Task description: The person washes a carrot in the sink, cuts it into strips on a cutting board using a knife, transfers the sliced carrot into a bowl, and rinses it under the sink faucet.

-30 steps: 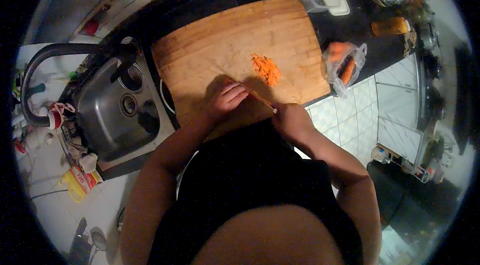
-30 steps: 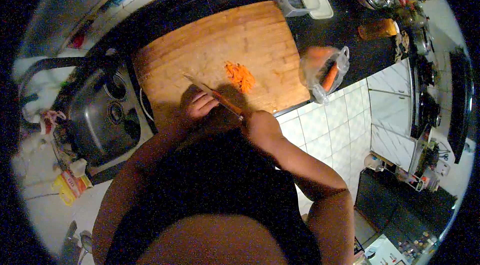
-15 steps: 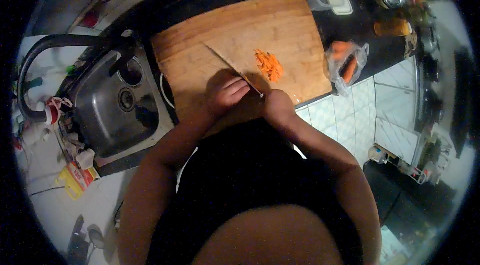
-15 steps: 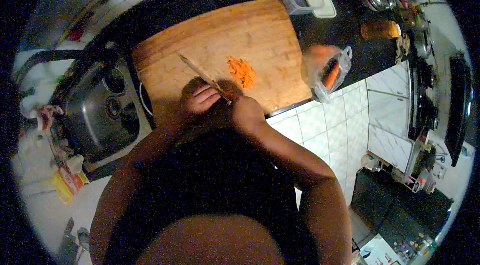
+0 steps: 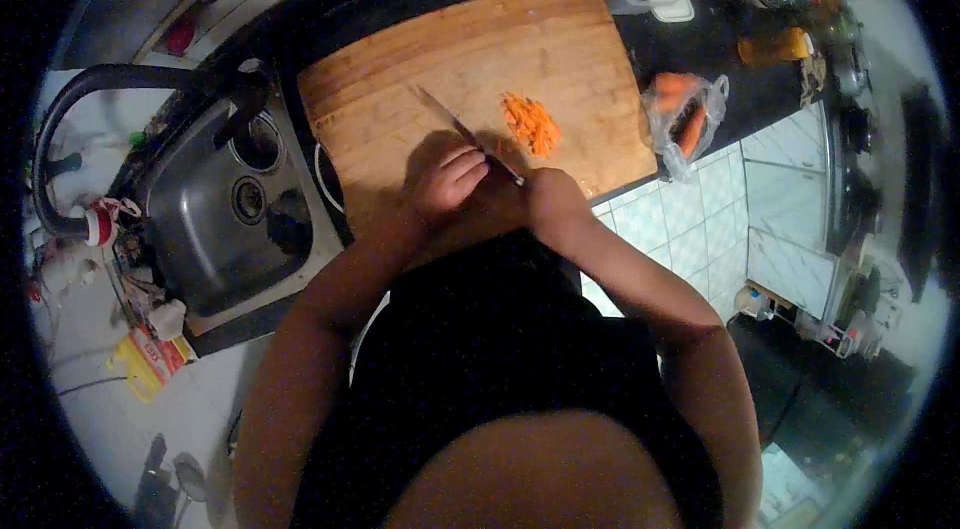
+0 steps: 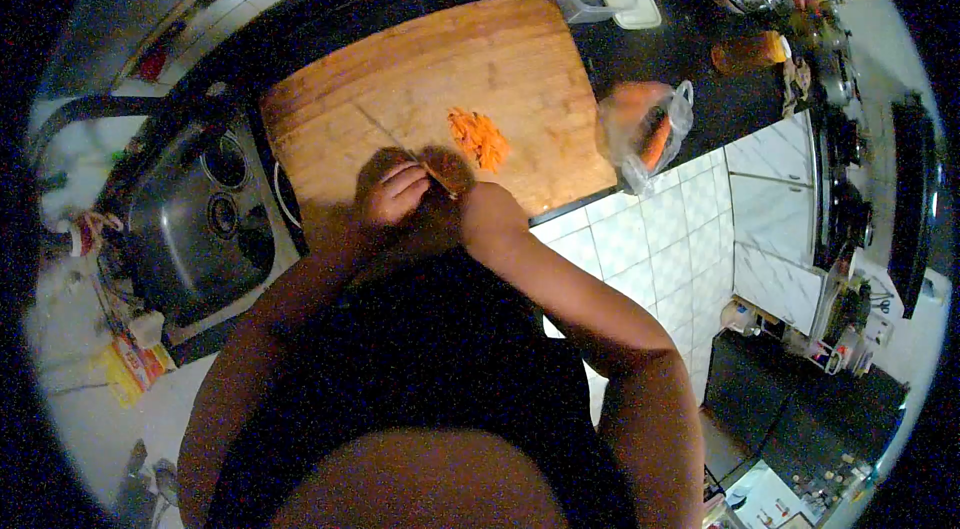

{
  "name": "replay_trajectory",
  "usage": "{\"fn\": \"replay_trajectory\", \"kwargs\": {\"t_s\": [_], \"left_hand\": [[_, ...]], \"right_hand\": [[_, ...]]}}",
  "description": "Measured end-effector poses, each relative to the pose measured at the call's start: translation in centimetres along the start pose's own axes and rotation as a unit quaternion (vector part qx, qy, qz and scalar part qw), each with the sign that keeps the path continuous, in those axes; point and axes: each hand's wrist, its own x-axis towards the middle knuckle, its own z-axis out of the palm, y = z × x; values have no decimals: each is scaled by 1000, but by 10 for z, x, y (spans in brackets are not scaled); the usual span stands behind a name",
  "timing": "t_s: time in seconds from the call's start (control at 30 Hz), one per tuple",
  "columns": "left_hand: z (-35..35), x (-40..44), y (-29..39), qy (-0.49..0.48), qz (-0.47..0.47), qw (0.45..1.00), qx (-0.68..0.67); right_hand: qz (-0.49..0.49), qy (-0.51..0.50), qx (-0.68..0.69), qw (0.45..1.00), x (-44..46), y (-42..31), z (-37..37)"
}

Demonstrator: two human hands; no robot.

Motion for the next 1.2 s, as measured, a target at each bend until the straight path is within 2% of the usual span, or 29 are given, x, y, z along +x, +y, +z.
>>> {"fn": "replay_trajectory", "kwargs": {"t_s": [0.1, 0.23, 0.27, 0.33, 0.53, 0.63, 0.73, 0.87, 0.93, 1.03, 1.13, 1.2], "left_hand": [[-4, 9, 0, 11, 4, 1000, -12], [-3, 10, -1, 13, 22, 1000, -16], [-2, 10, 0, 8, 2, 999, -34], [-7, 14, 3, -2, -37, 997, -67], [-15, 16, 7, 55, -34, 998, -11], [2, 5, 0, 54, -41, 997, -25], [-1, 2, -2, 19, -41, 999, -22], [12, -5, -12, 39, 2, 999, 2], [6, -3, -10, 16, 9, 1000, 25], [-3, 8, 0, 5, -29, 999, 36], [-19, 17, 13, -49, -97, 991, 72], [-23, 0, 0, -26, -145, 983, 106]], "right_hand": [[-21, 20, -32, 999, 17, -11, 7], [-83, 53, 93, 991, 0, -24, -30], [-100, 54, 121, 986, 2, -17, -31], [-88, 36, 122, 988, 4, -13, -37], [-101, 40, 29, 994, -20, -9, -36], [-62, 4, -26, 998, -22, -3, -27], [-9, -14, -20, 1000, -20, -13, -23], [13, 0, -37, 999, 9, -18, 1], [4, 28, -23, 999, 16, -18, 10], [-109, 137, 116, 978, 1, -16, -12], [-116, 62, 169, 977, 18, 12, -14], [-92, 40, 233, 967, 14, 16, -19]]}}
